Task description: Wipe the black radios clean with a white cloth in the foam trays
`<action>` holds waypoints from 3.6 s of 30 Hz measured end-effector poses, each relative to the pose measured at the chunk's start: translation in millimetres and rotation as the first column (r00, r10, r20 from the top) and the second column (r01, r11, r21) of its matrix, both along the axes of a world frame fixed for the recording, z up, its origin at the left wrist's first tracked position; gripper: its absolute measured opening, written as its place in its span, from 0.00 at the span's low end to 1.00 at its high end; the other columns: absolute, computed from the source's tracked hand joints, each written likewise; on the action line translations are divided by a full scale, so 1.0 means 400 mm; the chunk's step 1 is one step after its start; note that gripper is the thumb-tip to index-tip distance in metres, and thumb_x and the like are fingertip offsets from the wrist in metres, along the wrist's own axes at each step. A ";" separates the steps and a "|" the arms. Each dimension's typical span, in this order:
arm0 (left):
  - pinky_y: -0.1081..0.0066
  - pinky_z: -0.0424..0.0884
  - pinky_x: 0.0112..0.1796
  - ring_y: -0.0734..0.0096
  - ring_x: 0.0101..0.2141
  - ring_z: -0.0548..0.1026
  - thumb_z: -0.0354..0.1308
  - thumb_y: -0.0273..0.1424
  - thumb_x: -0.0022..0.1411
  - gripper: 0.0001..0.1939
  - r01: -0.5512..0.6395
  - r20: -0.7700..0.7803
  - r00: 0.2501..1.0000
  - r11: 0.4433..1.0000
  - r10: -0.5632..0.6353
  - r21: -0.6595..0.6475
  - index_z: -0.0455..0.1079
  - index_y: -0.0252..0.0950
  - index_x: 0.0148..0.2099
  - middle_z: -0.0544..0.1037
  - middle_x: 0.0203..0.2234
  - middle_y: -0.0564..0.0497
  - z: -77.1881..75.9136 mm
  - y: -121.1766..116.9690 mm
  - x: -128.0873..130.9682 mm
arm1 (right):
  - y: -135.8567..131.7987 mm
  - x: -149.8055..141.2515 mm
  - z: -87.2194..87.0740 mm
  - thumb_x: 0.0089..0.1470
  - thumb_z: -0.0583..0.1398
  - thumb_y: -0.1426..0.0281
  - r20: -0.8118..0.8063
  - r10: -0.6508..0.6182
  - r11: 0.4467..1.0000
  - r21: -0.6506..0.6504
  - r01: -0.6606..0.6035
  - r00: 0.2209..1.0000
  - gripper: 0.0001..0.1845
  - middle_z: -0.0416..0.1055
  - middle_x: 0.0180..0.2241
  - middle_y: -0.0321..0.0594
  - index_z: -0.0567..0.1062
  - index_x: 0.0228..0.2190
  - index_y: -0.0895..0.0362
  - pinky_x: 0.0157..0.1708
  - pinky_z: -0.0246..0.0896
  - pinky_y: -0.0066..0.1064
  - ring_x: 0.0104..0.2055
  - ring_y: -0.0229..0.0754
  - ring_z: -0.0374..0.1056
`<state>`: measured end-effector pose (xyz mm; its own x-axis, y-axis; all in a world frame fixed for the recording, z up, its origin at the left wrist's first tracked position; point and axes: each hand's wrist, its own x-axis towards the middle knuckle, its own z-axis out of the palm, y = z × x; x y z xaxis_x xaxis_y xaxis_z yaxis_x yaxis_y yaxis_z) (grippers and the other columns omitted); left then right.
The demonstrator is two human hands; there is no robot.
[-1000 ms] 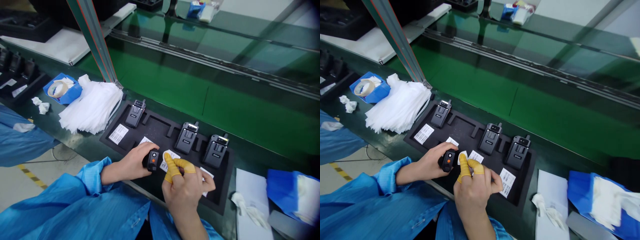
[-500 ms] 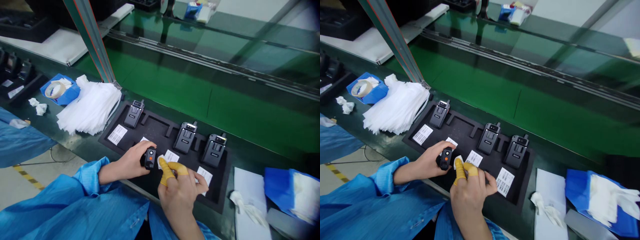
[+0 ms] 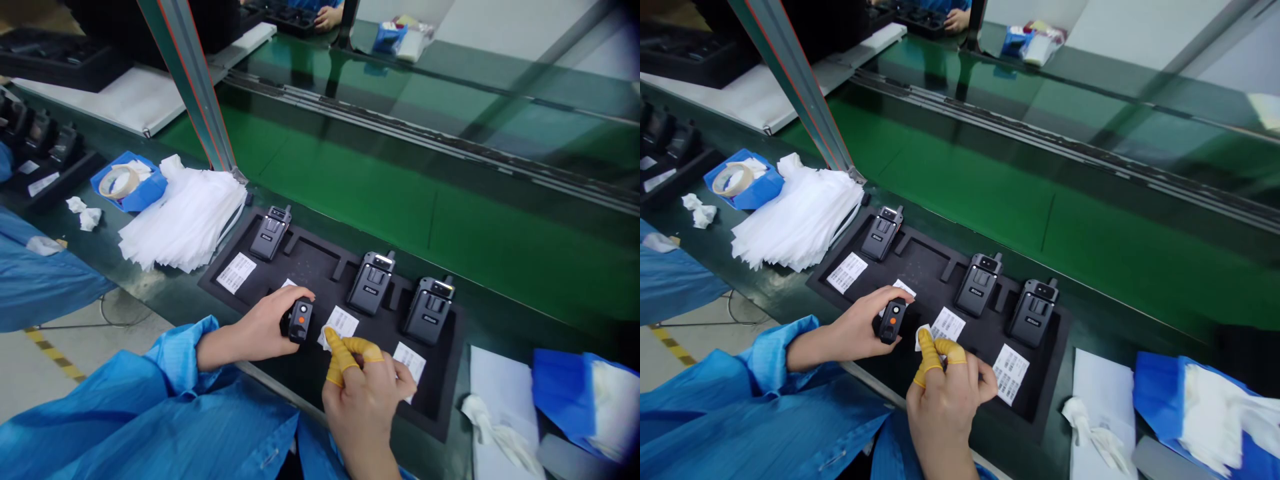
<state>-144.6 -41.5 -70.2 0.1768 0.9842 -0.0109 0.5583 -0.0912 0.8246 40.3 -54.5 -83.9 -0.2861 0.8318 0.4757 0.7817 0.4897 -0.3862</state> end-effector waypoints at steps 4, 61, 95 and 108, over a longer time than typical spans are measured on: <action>0.66 0.68 0.48 0.64 0.46 0.71 0.59 0.21 0.43 0.31 0.010 -0.013 1.000 1.000 -0.010 0.008 0.60 0.37 0.52 0.71 0.47 0.47 -0.003 -0.005 0.003 | -0.001 0.000 0.006 0.36 0.53 0.80 -0.013 0.012 1.000 0.001 -0.011 1.000 0.08 0.62 0.30 0.38 0.62 0.15 0.57 0.39 0.46 0.40 0.33 0.40 0.56; 0.61 0.69 0.45 0.60 0.43 0.71 0.59 0.23 0.42 0.27 -0.168 0.092 0.984 0.973 0.155 0.156 0.60 0.37 0.47 0.70 0.42 0.45 0.014 -0.043 -0.089 | 0.069 -0.186 0.067 0.51 0.52 0.81 -0.001 0.295 0.918 0.277 -0.283 0.956 0.15 0.70 0.32 0.36 0.74 0.34 0.53 0.45 0.48 0.40 0.35 0.37 0.62; 0.59 0.68 0.47 0.58 0.45 0.71 0.60 0.24 0.41 0.28 -0.199 0.059 0.980 0.967 0.192 0.158 0.60 0.38 0.47 0.70 0.44 0.44 0.024 -0.043 -0.076 | 0.065 -0.147 0.080 0.50 0.49 0.83 -0.055 0.386 0.917 0.137 -0.376 0.921 0.21 0.69 0.34 0.33 0.71 0.39 0.51 0.50 0.41 0.41 0.39 0.37 0.64; 0.62 0.68 0.46 0.61 0.43 0.71 0.54 0.20 0.37 0.29 -0.260 0.050 0.965 0.961 0.256 0.098 0.61 0.37 0.47 0.70 0.43 0.46 0.040 -0.048 -0.088 | 0.113 -0.129 0.054 0.50 0.53 0.81 -0.126 0.277 0.956 0.139 -0.260 0.953 0.17 0.68 0.32 0.35 0.76 0.34 0.51 0.48 0.44 0.41 0.36 0.37 0.61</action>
<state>-179.9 -60.6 -54.2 -0.0849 0.9919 0.0944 0.5433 -0.0333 0.8389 -11.5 -9.5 -62.3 -0.4132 0.6683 0.6186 0.5563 0.7230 -0.4096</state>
